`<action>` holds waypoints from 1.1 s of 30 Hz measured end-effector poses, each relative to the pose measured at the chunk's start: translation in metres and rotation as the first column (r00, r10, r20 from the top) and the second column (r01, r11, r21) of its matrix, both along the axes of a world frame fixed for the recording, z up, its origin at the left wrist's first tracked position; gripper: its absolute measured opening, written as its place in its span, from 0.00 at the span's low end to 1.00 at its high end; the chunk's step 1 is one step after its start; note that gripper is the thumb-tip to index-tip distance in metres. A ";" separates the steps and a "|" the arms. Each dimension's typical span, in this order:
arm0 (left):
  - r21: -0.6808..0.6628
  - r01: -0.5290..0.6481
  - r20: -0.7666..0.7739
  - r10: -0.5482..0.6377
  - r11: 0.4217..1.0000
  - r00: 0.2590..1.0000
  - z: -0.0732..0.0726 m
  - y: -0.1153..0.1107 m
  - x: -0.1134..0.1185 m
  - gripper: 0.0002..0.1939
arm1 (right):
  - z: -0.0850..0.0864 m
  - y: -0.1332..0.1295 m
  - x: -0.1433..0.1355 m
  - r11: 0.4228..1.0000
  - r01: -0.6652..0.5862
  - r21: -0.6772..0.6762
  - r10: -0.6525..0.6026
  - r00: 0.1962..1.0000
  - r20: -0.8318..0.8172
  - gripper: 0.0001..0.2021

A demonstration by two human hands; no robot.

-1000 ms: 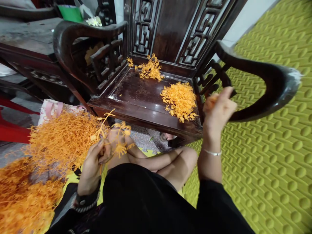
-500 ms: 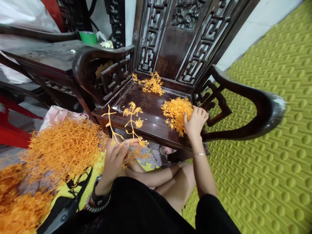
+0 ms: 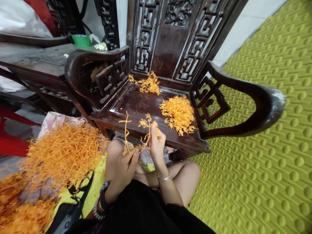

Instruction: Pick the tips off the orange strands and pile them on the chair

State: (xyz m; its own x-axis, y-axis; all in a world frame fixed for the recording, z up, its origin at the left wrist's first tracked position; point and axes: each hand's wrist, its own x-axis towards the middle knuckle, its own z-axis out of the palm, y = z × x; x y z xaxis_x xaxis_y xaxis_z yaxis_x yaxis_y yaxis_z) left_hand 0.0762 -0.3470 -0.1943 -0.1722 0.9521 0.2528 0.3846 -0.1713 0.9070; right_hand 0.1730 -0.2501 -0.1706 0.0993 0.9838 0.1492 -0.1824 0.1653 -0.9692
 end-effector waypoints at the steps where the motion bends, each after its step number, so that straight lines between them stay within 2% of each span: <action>1: -0.008 0.004 0.038 -0.003 1.000 0.999 -0.003 -0.002 0.001 0.16 | 0.000 0.002 0.002 0.999 0.052 0.010 -0.052 0.999 -0.012 0.28; 5: -0.060 0.151 0.207 -0.136 0.987 0.969 -0.012 -0.009 0.009 0.19 | 0.005 0.006 0.011 0.964 0.258 0.071 -0.256 0.966 -0.028 0.31; 8: -0.071 0.205 0.320 -0.172 0.976 0.932 -0.011 -0.015 0.019 0.21 | 0.014 0.002 0.014 0.917 0.369 0.153 -0.376 0.927 0.014 0.31; 13: -0.033 0.238 0.560 -0.179 0.971 0.809 -0.013 -0.026 0.026 0.26 | 0.043 0.006 0.030 0.915 0.363 0.175 -0.362 0.931 -0.036 0.29; 15: -0.006 0.207 0.642 -0.155 0.978 0.751 -0.015 -0.033 0.022 0.28 | 0.059 0.023 0.051 0.912 0.359 0.198 -0.365 0.931 -0.005 0.28; 17: -0.012 0.128 0.683 -0.086 0.992 0.725 -0.014 -0.040 0.015 0.29 | 0.071 0.049 0.078 0.890 0.370 0.267 -0.408 0.907 0.103 0.29; 20: -0.067 0.022 0.680 0.029 0.998 0.733 -0.006 -0.042 0.006 0.28 | 0.078 0.091 0.111 0.829 0.402 0.389 -0.530 0.787 0.316 0.29; 22: -0.055 0.011 0.657 0.028 0.998 0.754 0.000 -0.039 0.004 0.28 | 0.072 0.112 0.124 0.826 0.354 0.439 -0.555 0.651 0.518 0.28; 23: -0.034 0.040 0.644 -0.008 0.999 0.765 0.002 -0.036 0.003 0.28 | 0.068 0.120 0.130 0.842 0.322 0.433 -0.538 0.556 0.634 0.28; 26: -0.017 0.132 0.630 -0.092 0.991 0.771 0.004 -0.029 0.003 0.26 | 0.051 0.139 0.144 0.907 0.310 0.286 -0.365 0.238 0.900 0.19; 28: -0.018 0.167 0.630 -0.119 0.986 0.768 0.005 -0.026 0.003 0.25 | 0.041 0.146 0.152 0.933 0.330 0.144 -0.192 0.118 0.974 0.13; 30: -0.017 0.168 0.616 -0.122 0.986 0.778 0.007 -0.023 0.002 0.24 | 0.034 0.145 0.156 0.936 0.344 0.074 -0.105 0.072 0.992 0.14; 31: -0.012 0.163 0.608 -0.122 0.987 0.784 0.008 -0.022 0.002 0.24 | 0.032 0.140 0.154 0.932 0.346 0.105 -0.138 0.073 0.988 0.16; 32: -0.006 0.153 0.600 -0.119 0.988 0.791 0.009 -0.021 0.002 0.24 | 0.031 0.131 0.151 0.924 0.338 0.178 -0.224 0.101 0.969 0.18; 33: 0.001 0.140 0.592 -0.114 0.990 0.798 0.010 -0.019 0.002 0.24 | 0.030 0.118 0.145 0.908 0.317 0.274 -0.339 0.172 0.925 0.20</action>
State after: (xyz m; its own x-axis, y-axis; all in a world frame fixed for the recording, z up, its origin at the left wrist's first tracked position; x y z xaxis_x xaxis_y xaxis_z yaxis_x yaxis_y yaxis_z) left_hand 0.0783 -0.3663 -0.1847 -0.1519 0.9830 0.1029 -0.2488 -0.1388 0.9586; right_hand 0.3176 -0.1321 -0.1405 0.1896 0.8963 0.4009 0.9252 -0.0264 -0.3785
